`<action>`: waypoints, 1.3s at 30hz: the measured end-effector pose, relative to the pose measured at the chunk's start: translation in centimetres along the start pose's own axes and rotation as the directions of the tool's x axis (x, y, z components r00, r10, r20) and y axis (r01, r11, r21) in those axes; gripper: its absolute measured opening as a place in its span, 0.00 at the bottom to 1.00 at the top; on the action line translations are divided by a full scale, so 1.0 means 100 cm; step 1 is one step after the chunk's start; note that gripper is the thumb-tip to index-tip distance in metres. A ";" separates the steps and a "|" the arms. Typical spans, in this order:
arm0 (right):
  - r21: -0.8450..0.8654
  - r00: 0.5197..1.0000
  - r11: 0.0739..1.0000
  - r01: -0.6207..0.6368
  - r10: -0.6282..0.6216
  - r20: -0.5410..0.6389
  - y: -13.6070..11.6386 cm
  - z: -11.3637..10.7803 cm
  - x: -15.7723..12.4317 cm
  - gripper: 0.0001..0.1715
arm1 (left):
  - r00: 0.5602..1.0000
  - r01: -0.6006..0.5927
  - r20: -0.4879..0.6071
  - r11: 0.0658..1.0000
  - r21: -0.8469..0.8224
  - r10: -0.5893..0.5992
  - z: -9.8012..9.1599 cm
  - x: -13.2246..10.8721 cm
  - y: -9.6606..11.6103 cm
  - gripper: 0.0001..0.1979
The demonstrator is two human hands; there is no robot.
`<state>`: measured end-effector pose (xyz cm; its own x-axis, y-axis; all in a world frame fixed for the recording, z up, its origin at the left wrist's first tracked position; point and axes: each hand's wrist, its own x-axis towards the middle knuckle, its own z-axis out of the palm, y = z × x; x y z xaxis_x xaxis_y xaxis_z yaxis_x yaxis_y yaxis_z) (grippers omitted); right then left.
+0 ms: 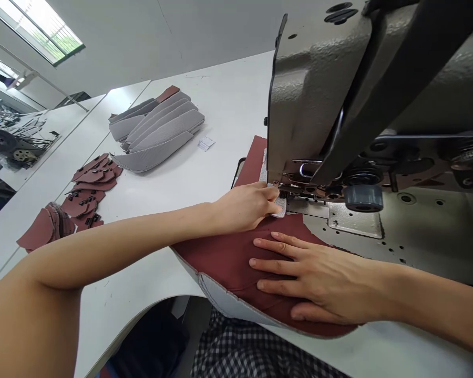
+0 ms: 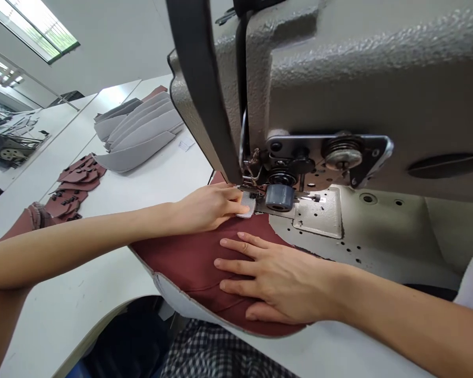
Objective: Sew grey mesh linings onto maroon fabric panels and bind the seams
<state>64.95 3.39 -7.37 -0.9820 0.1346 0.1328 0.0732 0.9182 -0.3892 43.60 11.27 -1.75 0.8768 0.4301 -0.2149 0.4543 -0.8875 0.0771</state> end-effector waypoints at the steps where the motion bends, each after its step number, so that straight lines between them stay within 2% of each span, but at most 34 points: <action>1: 0.008 1.000 1.000 -0.020 0.020 0.004 -0.001 0.002 0.002 0.29 | 0.999 -0.030 0.013 0.999 -0.017 0.030 -0.001 0.001 -0.003 0.15; 5: 0.005 0.994 0.995 -0.097 0.097 -0.054 -0.004 0.014 0.006 0.27 | 0.995 -0.085 0.046 0.996 0.005 0.084 -0.004 0.010 -0.007 0.13; 12: -0.027 0.960 0.971 -0.237 0.230 -0.157 0.002 0.023 0.018 0.25 | 0.998 -0.002 0.066 0.987 0.160 -0.009 -0.004 0.022 0.003 0.14; 15: 0.078 0.956 0.969 -0.236 0.246 -0.158 0.005 0.015 0.016 0.25 | 1.000 0.021 -0.009 0.987 0.158 -0.019 0.003 0.018 -0.001 0.13; 17: 0.195 0.973 0.963 -0.188 0.209 -0.092 0.005 0.007 0.013 0.26 | 0.995 0.043 -0.097 0.993 0.111 -0.032 0.010 0.013 -0.005 0.13; 19: 0.258 0.987 0.954 -0.151 0.159 -0.012 0.001 0.002 0.011 0.32 | 0.985 0.056 -0.165 0.996 0.072 -0.043 0.016 0.010 -0.007 0.14; 21: 0.236 0.987 0.958 -0.160 0.162 0.010 -0.005 0.004 0.012 0.36 | 0.984 0.035 -0.175 0.995 0.095 -0.018 0.020 0.009 -0.005 0.15; 25: 0.165 0.967 0.956 -0.242 0.251 -0.036 -0.015 0.019 0.023 0.32 | 0.993 -0.026 -0.107 0.979 0.201 0.048 0.018 0.014 0.005 0.15; 29: 0.113 0.954 0.951 -0.287 0.295 -0.063 -0.014 0.030 0.031 0.34 | 0.992 -0.016 -0.116 0.975 0.222 0.043 0.016 0.019 0.007 0.16; 34: 0.060 0.950 0.956 -0.288 0.293 -0.106 -0.009 0.030 0.031 0.34 | 0.983 -0.009 -0.176 0.975 0.224 0.050 0.024 0.017 -0.005 0.18; 37: 0.029 0.952 0.959 -0.281 0.283 -0.121 -0.009 0.029 0.030 0.31 | 0.966 0.007 -0.254 0.985 0.174 0.038 0.028 0.013 -0.018 0.17; 39: 0.005 0.947 0.956 -0.295 0.293 -0.128 -0.012 0.031 0.035 0.30 | 0.963 -0.012 -0.264 0.992 0.125 0.045 0.027 0.012 -0.025 0.17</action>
<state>60.84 1.63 -9.21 -0.8866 0.4443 0.1288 0.3585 0.8359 -0.4155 43.12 13.51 -4.88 0.9066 0.4185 0.0536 0.4208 -0.9062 -0.0426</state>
